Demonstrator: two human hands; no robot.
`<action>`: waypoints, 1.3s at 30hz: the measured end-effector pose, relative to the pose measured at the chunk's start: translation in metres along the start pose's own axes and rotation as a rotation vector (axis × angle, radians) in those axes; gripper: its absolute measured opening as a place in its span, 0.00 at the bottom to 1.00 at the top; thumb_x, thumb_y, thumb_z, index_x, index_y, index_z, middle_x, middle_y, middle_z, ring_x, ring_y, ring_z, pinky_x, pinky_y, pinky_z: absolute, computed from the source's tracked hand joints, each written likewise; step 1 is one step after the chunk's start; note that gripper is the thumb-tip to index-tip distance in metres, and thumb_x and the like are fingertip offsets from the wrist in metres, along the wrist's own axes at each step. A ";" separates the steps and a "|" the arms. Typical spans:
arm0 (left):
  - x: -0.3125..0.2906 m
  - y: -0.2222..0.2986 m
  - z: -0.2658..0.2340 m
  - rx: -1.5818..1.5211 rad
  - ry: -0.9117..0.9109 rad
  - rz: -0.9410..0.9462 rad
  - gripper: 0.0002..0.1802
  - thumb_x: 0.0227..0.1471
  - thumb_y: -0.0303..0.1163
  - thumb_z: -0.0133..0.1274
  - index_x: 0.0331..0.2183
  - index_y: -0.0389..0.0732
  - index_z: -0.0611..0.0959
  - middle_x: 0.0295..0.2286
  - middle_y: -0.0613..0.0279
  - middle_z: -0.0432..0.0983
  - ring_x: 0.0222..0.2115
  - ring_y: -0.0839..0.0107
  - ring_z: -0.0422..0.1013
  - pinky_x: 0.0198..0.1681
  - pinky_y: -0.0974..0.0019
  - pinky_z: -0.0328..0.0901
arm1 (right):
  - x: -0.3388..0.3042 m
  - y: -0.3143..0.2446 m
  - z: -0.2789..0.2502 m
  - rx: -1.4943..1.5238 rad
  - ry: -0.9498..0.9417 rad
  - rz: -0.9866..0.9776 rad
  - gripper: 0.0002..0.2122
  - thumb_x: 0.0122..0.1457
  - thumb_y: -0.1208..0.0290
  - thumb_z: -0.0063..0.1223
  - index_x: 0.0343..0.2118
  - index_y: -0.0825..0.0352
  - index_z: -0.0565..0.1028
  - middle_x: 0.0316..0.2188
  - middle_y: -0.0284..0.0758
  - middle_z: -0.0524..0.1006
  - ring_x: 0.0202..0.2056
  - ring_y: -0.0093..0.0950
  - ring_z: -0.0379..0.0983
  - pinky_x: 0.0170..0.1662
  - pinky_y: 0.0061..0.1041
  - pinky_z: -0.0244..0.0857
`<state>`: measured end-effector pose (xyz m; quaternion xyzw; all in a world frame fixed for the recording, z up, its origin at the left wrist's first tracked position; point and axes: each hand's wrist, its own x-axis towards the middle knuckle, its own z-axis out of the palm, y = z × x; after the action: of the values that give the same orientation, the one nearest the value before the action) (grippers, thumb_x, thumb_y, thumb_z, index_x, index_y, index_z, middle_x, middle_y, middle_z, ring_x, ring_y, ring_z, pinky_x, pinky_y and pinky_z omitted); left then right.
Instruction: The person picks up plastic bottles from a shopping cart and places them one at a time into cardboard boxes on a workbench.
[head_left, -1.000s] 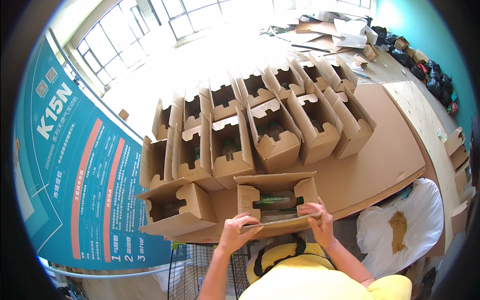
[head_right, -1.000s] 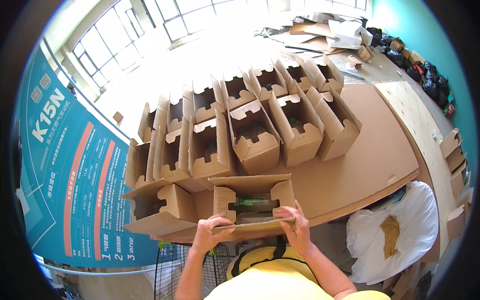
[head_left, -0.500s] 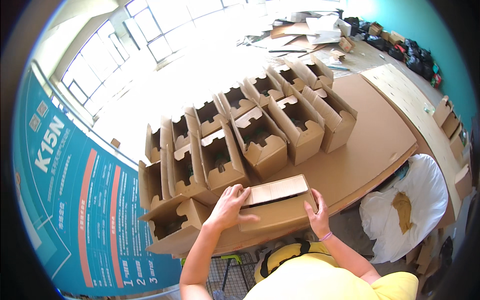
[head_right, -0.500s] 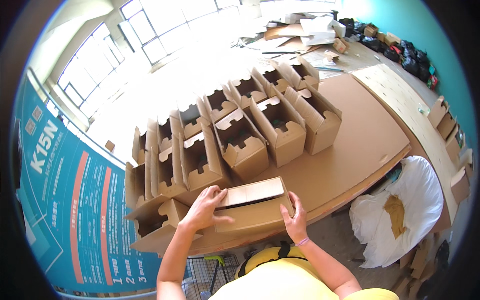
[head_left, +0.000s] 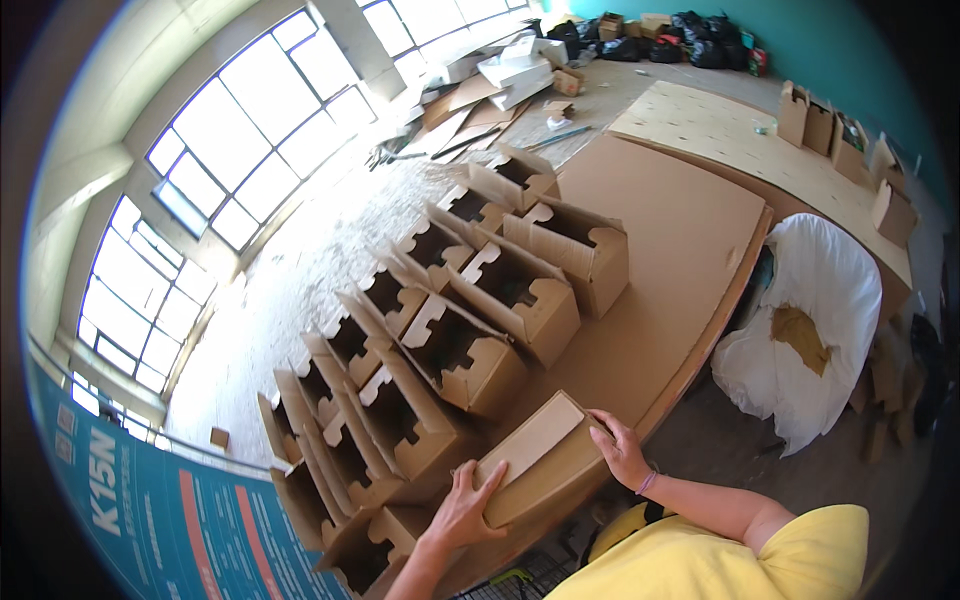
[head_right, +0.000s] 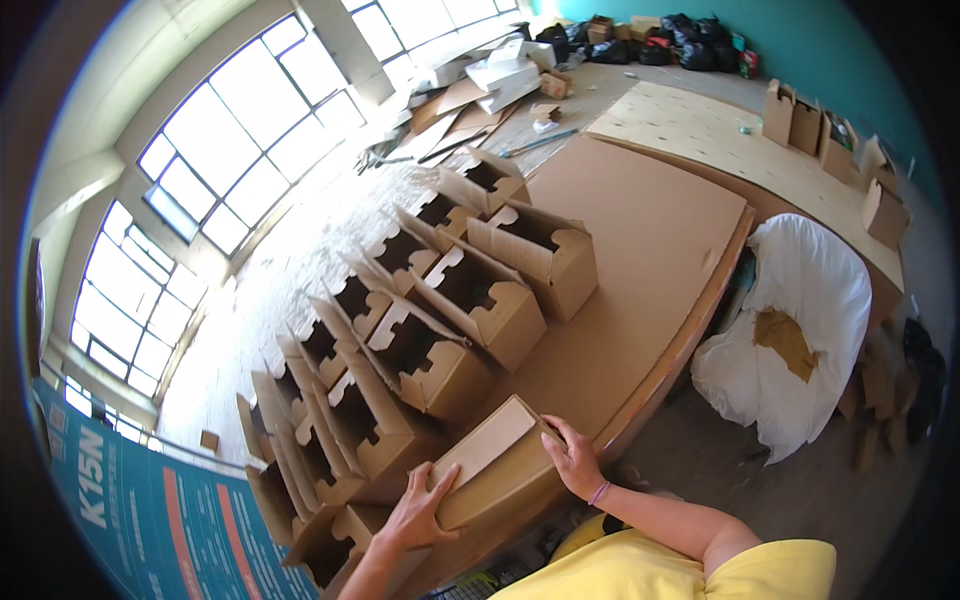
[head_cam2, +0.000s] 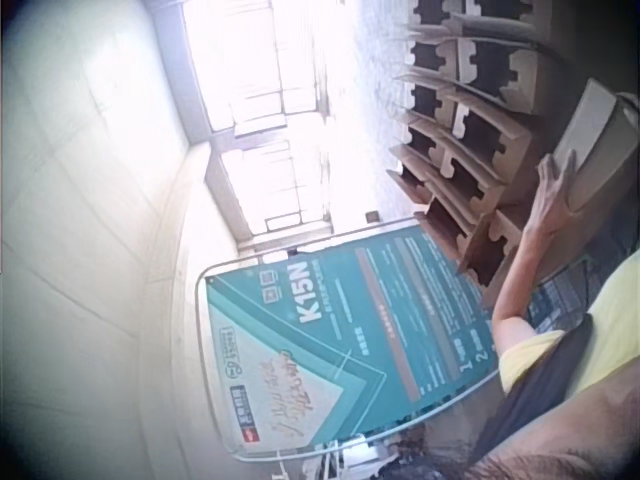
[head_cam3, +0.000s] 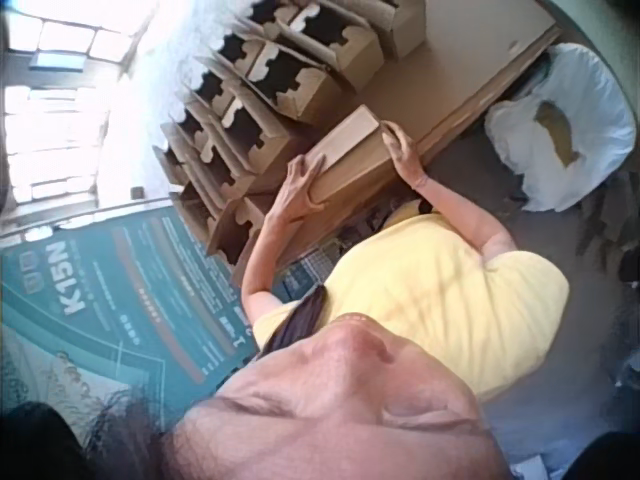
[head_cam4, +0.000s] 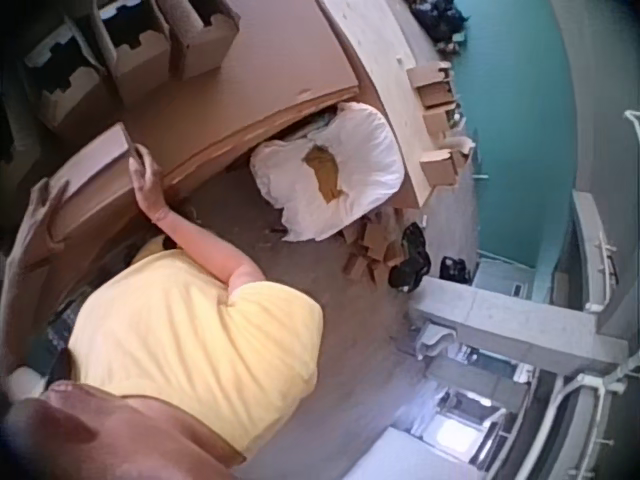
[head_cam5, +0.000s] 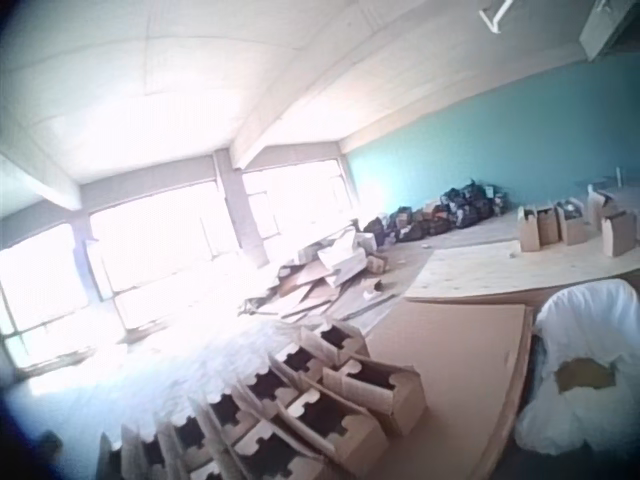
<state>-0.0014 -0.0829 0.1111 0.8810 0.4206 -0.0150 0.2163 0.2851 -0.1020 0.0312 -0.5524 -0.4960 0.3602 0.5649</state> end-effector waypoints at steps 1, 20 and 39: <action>0.002 0.002 0.001 -0.028 0.008 -0.003 0.62 0.27 0.46 0.70 0.64 0.56 0.57 0.55 0.30 0.49 0.55 0.33 0.52 0.58 0.47 0.58 | 0.000 0.001 -0.002 0.005 0.003 0.006 0.17 0.63 0.65 0.47 0.49 0.71 0.71 0.41 0.46 0.78 0.44 0.38 0.76 0.48 0.29 0.66; 0.224 0.208 0.061 -0.041 0.392 -0.063 0.54 0.32 0.56 0.67 0.61 0.58 0.64 0.47 0.31 0.56 0.47 0.34 0.59 0.45 0.45 0.66 | 0.189 0.075 -0.214 0.242 0.324 -0.034 0.18 0.68 0.64 0.35 0.39 0.72 0.76 0.36 0.35 0.80 0.41 0.24 0.75 0.50 0.25 0.65; 0.410 0.323 0.046 0.140 0.532 -0.438 0.49 0.35 0.62 0.63 0.59 0.57 0.69 0.57 0.39 0.58 0.50 0.35 0.61 0.38 0.45 0.71 | 0.307 0.200 -0.277 0.477 -0.280 0.214 0.29 0.69 0.53 0.31 0.65 0.71 0.52 0.66 0.41 0.53 0.67 0.32 0.45 0.67 0.28 0.39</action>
<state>0.5117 0.0219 0.1032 0.7556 0.6392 0.1401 0.0296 0.6549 0.1430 -0.0871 -0.3980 -0.4096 0.5967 0.5637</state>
